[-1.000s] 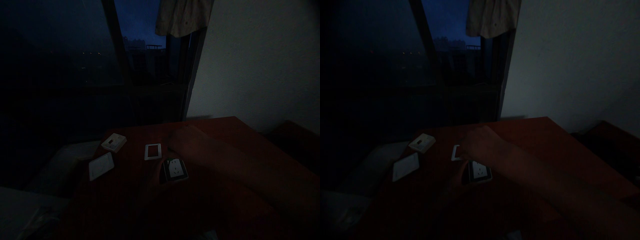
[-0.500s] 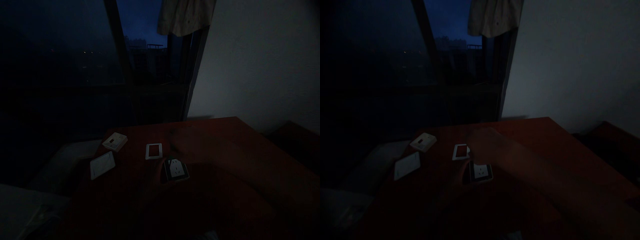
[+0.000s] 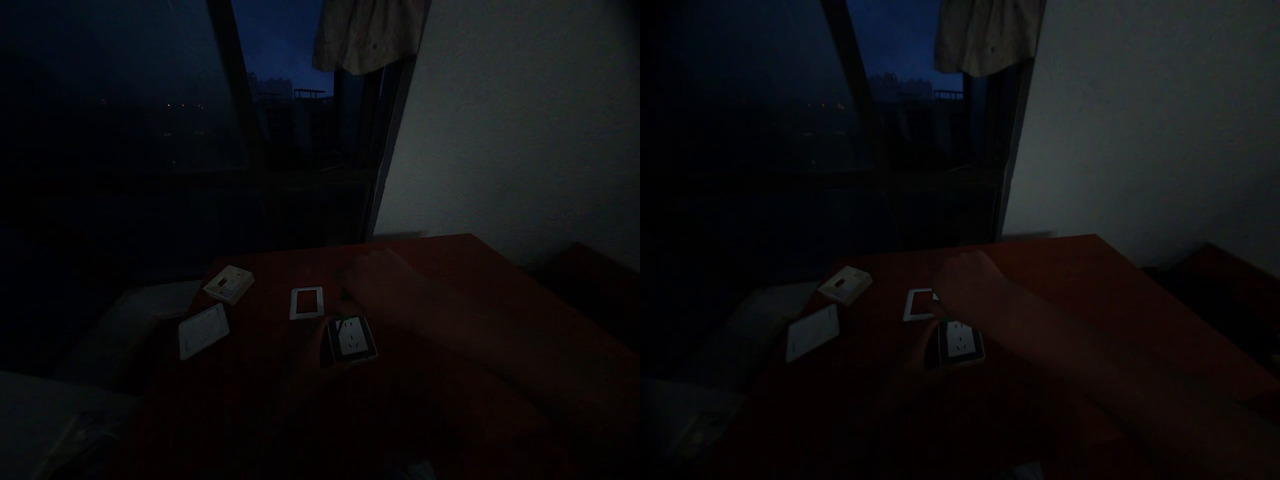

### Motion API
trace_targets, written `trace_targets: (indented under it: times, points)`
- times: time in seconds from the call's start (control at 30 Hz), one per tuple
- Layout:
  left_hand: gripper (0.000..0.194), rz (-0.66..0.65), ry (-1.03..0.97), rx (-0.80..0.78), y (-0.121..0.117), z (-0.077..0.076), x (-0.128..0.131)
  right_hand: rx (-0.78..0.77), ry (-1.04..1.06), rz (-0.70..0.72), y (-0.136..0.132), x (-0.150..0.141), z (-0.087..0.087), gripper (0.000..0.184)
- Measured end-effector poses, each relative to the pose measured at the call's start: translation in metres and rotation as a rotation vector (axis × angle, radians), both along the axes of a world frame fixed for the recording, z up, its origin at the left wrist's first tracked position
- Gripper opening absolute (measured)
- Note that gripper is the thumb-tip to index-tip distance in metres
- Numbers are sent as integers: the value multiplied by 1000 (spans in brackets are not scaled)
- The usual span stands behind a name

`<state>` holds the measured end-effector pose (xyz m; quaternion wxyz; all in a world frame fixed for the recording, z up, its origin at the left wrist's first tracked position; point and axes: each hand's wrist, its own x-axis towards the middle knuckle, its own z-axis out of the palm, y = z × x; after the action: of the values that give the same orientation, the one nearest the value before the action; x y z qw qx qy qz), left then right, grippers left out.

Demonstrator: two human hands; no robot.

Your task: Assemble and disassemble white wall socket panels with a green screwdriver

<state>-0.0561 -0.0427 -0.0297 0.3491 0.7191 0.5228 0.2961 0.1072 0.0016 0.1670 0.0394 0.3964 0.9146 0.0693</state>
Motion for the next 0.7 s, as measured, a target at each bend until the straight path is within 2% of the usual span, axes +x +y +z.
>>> trace_targets:
  times: [0.17,0.3,0.37,0.5,0.6,0.7]
  points:
    - [38,-1,4,27,0,-2,1,-10,7,-97,0,-7,2,30]
    - [75,-9,4,30,1,-4,0,-24,-21,-117,3,-9,0,33]
    - [83,-9,5,26,2,-5,0,-10,-27,-97,4,-7,-2,32]
    - [83,0,10,17,1,-8,1,-19,65,13,4,1,-7,24]
    - [82,11,16,10,-1,-8,1,-106,147,119,2,8,-7,21]
    - [66,15,20,8,-3,-6,1,-177,177,194,-1,11,-3,22]
